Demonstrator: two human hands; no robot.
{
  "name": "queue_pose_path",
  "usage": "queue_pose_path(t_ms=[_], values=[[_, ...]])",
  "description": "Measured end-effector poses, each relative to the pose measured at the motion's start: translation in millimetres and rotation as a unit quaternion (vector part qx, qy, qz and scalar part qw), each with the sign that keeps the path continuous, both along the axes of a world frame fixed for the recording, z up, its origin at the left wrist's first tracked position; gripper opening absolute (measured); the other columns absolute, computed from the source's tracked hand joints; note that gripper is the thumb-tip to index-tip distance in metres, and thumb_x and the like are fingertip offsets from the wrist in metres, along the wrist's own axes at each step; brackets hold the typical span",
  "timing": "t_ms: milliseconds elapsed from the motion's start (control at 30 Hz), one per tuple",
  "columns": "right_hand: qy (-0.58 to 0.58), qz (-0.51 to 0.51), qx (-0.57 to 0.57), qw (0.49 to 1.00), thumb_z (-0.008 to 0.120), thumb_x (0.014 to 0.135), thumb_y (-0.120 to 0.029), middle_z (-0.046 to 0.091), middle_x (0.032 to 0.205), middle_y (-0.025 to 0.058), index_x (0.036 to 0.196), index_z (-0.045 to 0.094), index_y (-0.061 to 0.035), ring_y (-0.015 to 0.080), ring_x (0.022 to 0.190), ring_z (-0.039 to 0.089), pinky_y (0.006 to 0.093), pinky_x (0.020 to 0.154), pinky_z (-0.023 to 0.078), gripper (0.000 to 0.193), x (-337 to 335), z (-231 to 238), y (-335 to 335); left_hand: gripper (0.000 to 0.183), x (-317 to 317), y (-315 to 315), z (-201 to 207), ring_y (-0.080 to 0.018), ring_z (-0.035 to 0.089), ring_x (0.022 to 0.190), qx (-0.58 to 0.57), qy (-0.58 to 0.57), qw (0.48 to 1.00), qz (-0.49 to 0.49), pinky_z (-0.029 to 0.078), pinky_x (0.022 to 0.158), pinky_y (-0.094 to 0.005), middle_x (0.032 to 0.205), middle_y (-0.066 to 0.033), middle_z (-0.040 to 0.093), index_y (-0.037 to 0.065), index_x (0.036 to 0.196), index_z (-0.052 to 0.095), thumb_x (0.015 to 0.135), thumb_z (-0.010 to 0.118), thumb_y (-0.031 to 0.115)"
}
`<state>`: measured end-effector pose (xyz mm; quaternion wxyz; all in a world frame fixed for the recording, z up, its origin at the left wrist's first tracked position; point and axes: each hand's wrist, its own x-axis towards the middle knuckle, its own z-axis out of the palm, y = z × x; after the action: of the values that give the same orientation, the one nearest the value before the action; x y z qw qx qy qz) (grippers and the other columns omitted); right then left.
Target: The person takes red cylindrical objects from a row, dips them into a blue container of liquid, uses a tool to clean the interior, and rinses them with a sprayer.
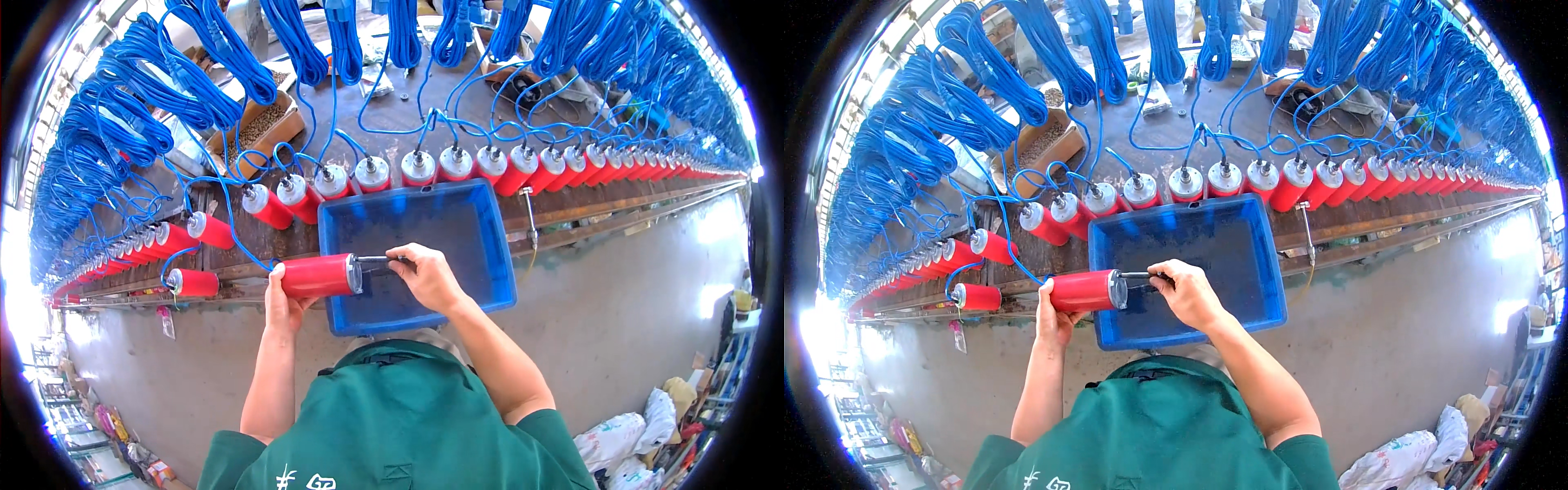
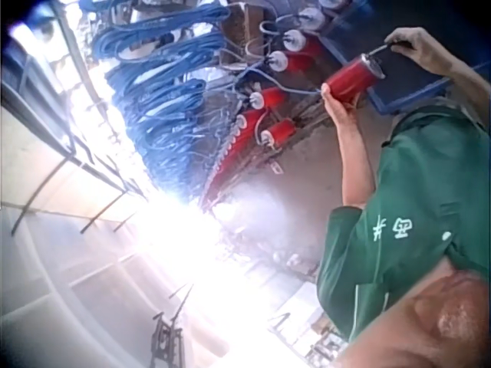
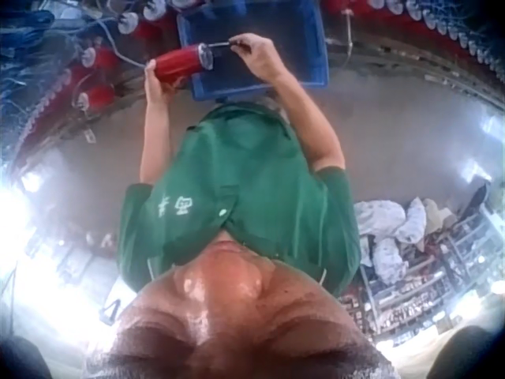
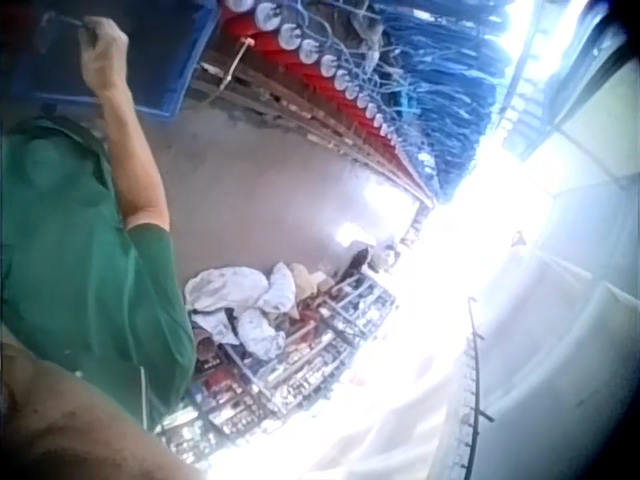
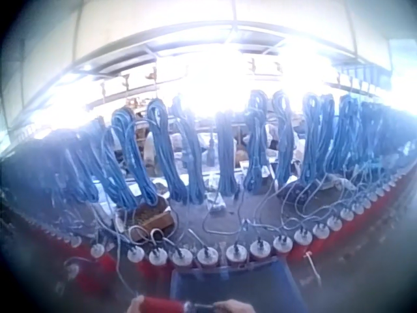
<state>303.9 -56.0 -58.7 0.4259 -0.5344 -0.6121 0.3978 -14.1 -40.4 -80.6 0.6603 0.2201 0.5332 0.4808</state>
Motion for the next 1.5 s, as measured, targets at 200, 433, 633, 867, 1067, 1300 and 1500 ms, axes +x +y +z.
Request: queue_pose_path(t_ms=[200,433,633,867,1067,1300,1500], values=[[-0.042,0.019,0.053,0.998,0.076,0.095,-0.004,0.075,0.103,0.0197,0.114,0.073,0.0007,0.0384,0.095,0.074,0.0405,0.083,0.058,0.019,3,4,-1,0.069,3,-1,2,-0.0288,0.074,0.115,0.001,0.010,1.000,0.007,0.064,0.095,-0.0458,0.127,-0.0142,0.074,0.006,0.134,0.062,0.096,0.066,0.064],[-0.042,0.029,0.083,0.995,0.072,0.096,0.000,0.075,0.103,0.0180,0.117,0.073,-0.0001,0.0397,0.094,0.073,0.0405,0.083,0.058,0.021,3,6,0,0.067,5,-1,2,-0.0303,0.076,0.110,0.007,0.016,1.000,0.019,0.066,0.092,-0.0473,0.123,-0.0155,0.075,0.005,0.133,0.062,0.097,0.066,0.062],[0.021,0.088,-0.038,0.995,0.055,0.100,0.010,0.075,0.102,0.0158,0.127,0.060,0.0001,0.0305,0.092,0.076,0.0385,0.085,0.060,0.029,13,13,1,0.058,3,-1,2,-0.0355,0.076,0.110,0.010,-0.008,0.999,0.030,0.067,0.090,-0.0526,0.123,-0.0209,0.074,0.002,0.131,0.059,0.101,0.063,0.052],[0.234,0.055,-0.186,0.953,0.053,0.107,0.005,0.076,0.110,0.0131,0.127,0.053,0.0002,0.0184,0.080,0.077,0.0275,0.062,0.059,0.021,19,9,-1,0.058,8,-2,7,-0.0351,0.076,0.111,0.009,0.000,0.999,0.036,0.067,0.090,-0.0521,0.125,-0.0207,0.074,0.002,0.131,0.059,0.101,0.063,0.052],[0.218,0.016,-0.198,0.956,0.062,0.112,-0.023,0.077,0.090,0.0069,0.114,0.065,-0.0024,0.0116,0.064,0.069,0.0233,0.049,0.045,0.021,20,-7,0,0.058,9,-1,8,-0.0353,0.077,0.110,0.013,0.003,0.999,0.033,0.067,0.090,-0.0517,0.124,-0.0205,0.074,0.002,0.131,0.059,0.101,0.064,0.052],[0.092,-0.074,-0.121,0.986,0.055,0.113,-0.051,0.053,0.066,0.0018,0.083,0.059,-0.0007,0.0131,0.066,0.043,0.0343,0.061,0.042,0.059,6,-35,4,0.059,11,-2,11,-0.0346,0.077,0.109,0.022,0.008,0.999,0.042,0.067,0.090,-0.0505,0.124,-0.0206,0.074,0.001,0.131,0.060,0.101,0.065,0.051],[0.164,-0.041,-0.112,0.979,0.051,0.116,-0.047,0.049,0.062,-0.0025,0.077,0.051,-0.0108,0.0072,0.053,0.043,0.0271,0.049,0.036,0.053,3,-35,5,0.060,9,0,7,-0.0334,0.077,0.107,0.021,0.011,0.999,0.036,0.067,0.088,-0.0489,0.123,-0.0192,0.075,0.001,0.131,0.062,0.101,0.064,0.053]])
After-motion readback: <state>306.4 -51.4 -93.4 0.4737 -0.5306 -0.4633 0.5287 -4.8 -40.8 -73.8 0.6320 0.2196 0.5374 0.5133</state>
